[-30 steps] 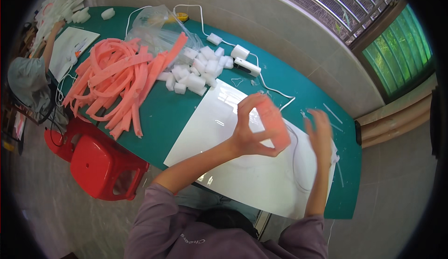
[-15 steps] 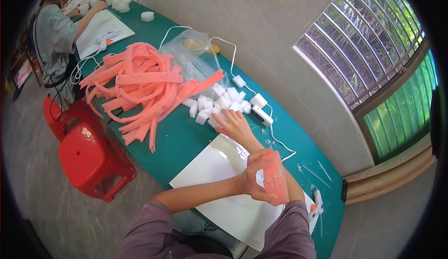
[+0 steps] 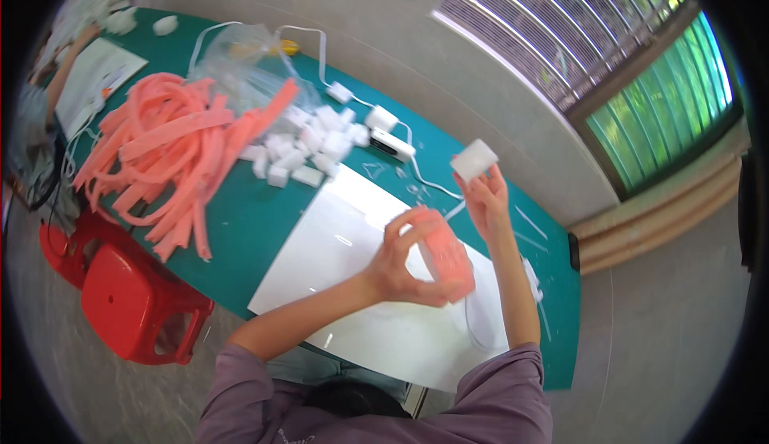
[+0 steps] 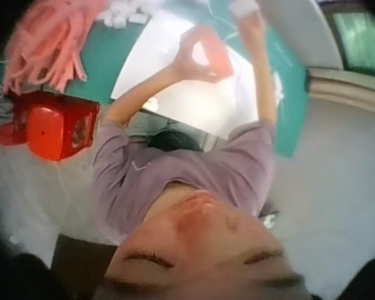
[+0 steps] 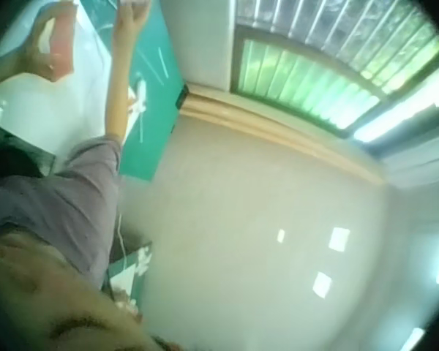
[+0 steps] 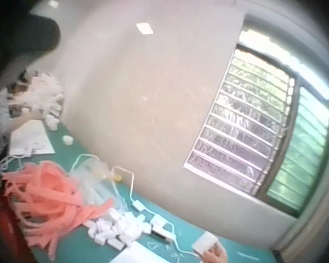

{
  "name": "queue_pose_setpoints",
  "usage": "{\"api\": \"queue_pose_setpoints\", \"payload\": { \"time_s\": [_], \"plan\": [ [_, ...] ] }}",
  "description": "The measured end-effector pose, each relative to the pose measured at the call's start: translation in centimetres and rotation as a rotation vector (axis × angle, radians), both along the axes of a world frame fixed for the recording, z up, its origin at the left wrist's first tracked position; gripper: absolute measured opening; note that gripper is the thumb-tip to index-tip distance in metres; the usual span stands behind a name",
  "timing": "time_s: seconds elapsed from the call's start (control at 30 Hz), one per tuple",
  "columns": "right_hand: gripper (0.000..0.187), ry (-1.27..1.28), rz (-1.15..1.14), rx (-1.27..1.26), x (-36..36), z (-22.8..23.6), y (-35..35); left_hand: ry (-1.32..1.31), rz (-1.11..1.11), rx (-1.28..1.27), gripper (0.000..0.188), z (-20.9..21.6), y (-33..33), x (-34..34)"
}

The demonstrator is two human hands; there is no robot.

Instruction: Assembling a pink and white foam object using a hot glue gun.

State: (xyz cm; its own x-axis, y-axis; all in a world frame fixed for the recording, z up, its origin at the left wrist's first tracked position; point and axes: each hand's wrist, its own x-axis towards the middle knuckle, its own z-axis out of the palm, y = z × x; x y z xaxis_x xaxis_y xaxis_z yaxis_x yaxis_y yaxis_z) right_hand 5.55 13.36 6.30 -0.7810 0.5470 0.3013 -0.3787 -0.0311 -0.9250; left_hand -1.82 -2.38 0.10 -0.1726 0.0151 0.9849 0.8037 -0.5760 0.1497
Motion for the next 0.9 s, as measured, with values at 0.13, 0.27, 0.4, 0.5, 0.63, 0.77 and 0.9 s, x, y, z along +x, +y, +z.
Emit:
{"api": "queue_pose_setpoints", "payload": {
  "time_s": [0.13,0.27,0.4,0.5,0.63,0.77,0.9],
  "plan": [
    [0.057,-0.088,-0.152,0.115,8.3,-0.2,-0.5,0.078,-0.09,-0.349,0.051,-0.1,0.4,0.4],
    [0.049,-0.207,-0.365,0.264,14.6,-3.5,-1.9,0.208,-0.159,-0.661,0.059,-0.4,0.8,1.0],
    [0.05,-0.2,-0.432,0.292,16.8,-6.2,-3.5,0.375,-0.189,-0.786,0.061,0.2,1.1,2.2],
    [0.049,-0.217,-0.396,0.412,17.0,-6.0,-4.1,0.45,-0.192,-0.836,0.064,0.1,0.8,2.8],
    [0.042,-0.302,-0.399,0.504,16.9,-5.2,-4.6,0.544,-0.142,-0.944,0.067,0.0,0.8,2.8],
    [0.032,-0.251,-0.576,0.389,17.1,-5.6,-4.8,0.616,-0.072,-1.037,0.063,-0.3,1.0,3.0],
    [0.023,-0.473,-0.668,0.489,16.6,-5.7,-5.0,0.636,-0.069,-1.025,0.064,-0.8,1.1,3.4]
  ]
}}
